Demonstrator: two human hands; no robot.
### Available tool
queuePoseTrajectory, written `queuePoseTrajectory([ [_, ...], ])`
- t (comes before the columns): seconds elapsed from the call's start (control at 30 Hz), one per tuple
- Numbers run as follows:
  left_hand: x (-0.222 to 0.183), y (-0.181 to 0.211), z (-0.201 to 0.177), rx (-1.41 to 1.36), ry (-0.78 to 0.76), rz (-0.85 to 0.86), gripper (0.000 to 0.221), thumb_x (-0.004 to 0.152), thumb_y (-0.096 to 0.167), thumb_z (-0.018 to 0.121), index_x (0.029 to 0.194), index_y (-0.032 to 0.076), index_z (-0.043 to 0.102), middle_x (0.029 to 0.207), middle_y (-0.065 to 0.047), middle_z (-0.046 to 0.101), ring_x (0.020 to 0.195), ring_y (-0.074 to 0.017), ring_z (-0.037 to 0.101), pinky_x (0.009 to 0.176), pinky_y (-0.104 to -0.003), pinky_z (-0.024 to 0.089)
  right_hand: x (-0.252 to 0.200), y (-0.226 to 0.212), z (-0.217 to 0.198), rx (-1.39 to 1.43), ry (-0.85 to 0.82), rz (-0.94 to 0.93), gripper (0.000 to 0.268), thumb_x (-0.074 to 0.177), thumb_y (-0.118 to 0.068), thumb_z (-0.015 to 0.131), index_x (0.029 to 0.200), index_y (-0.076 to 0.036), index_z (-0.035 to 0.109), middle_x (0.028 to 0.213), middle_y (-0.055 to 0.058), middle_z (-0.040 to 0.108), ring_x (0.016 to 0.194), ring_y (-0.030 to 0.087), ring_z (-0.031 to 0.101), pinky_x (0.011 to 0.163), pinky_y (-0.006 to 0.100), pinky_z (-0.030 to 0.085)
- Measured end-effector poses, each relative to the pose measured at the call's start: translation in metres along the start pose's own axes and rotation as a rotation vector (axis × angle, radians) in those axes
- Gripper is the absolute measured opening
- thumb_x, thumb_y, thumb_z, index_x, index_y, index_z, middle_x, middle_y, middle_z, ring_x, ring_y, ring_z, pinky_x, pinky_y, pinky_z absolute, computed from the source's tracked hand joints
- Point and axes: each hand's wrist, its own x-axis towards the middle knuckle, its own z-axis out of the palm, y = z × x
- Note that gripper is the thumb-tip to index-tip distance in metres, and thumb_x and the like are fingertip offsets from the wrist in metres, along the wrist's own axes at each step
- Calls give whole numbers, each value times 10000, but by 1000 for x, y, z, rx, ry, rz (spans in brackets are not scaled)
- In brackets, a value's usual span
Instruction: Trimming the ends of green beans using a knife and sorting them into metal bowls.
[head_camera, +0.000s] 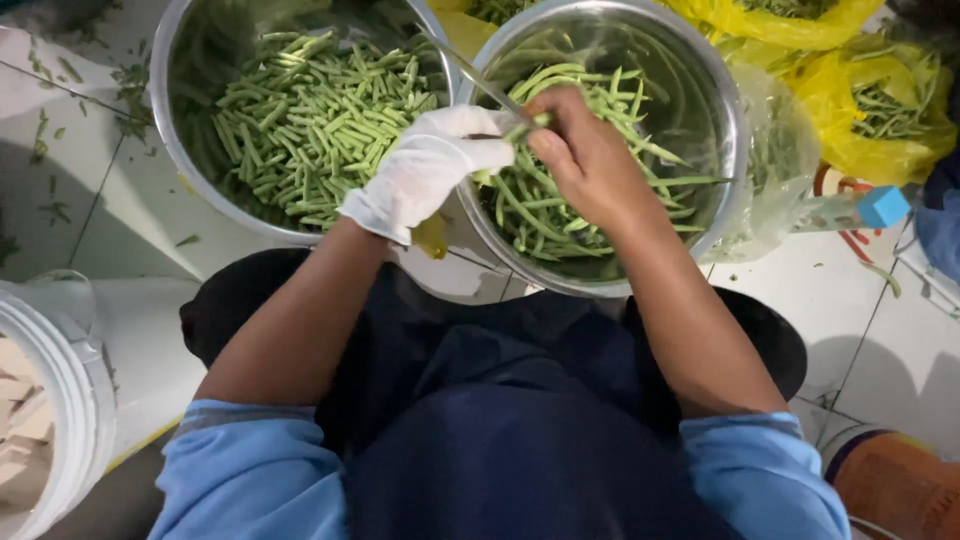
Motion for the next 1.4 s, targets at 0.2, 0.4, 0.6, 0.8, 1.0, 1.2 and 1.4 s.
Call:
queuePoseTrajectory([
  [0.2, -46, 30, -48, 457, 97, -39, 440, 896, 229, 587, 1310, 82, 610, 1358, -135, 630, 1225, -259, 614, 1042, -415, 469, 56, -57, 52, 168, -53, 265, 319, 1006, -336, 430, 1195, -103, 538, 1006, 45, 664, 825, 135, 638, 663, 267, 571],
  [0.4, -40, 9, -89, 858, 352, -417, 397, 935, 181, 633, 1331, 163, 613, 1437, -148, 491, 1259, -303, 494, 1054, -492, 409, 96, -70, 82, 402, -140, 130, 732, 952, -605, 273, 1503, -130, 198, 1456, 257, 545, 1357, 373, 520, 1104, 568, 406],
  [0.6, 77, -48, -36, 1066, 186, 422, 228, 924, 166, 498, 999, 108, 706, 799, -98, 671, 681, -262, 653, 581, -376, 524, 44, -43, -31, 510, -70, 539, 489, 922, -509, 307, 1284, -239, 497, 872, -68, 526, 642, 33, 414, 479, 148, 357],
  [0.8, 185, -63, 54, 979, 130, 299, 235, 925, 207, 552, 1097, 125, 689, 958, -123, 663, 839, -299, 637, 713, -413, 513, -36, 47, -80, 728, 201, 400, 601, 910, -686, 392, 759, -109, 461, 666, 2, 408, 454, 71, 320, 427, 239, 262],
  [1.0, 221, -95, 55, 884, 52, 125, 315, 926, 256, 615, 1216, 144, 667, 1150, -152, 654, 1028, -343, 619, 872, -457, 499, -56, 51, -90, 605, 228, 319, 758, 940, -657, 350, 1450, -103, 439, 739, -10, 446, 505, 64, 346, 434, 210, 304],
  [1.2, 135, -14, 69, 553, -10, 28, 250, 919, 183, 634, 1154, 129, 701, 1162, -69, 736, 1077, -235, 701, 1024, -357, 535, -51, 39, -73, 170, 200, 283, 694, 958, -684, 264, 1516, -276, 321, 1536, 292, 407, 1325, 528, 431, 983, 715, 351],
  [1.4, 74, -9, 66, 463, -132, 262, 319, 885, 304, 631, 1153, 155, 720, 1184, -36, 736, 1132, -204, 664, 980, -331, 492, -37, 48, -45, -140, 58, 175, 604, 1032, -533, 308, 1440, -103, 425, 727, 122, 573, 595, 333, 569, 466, 431, 337],
])
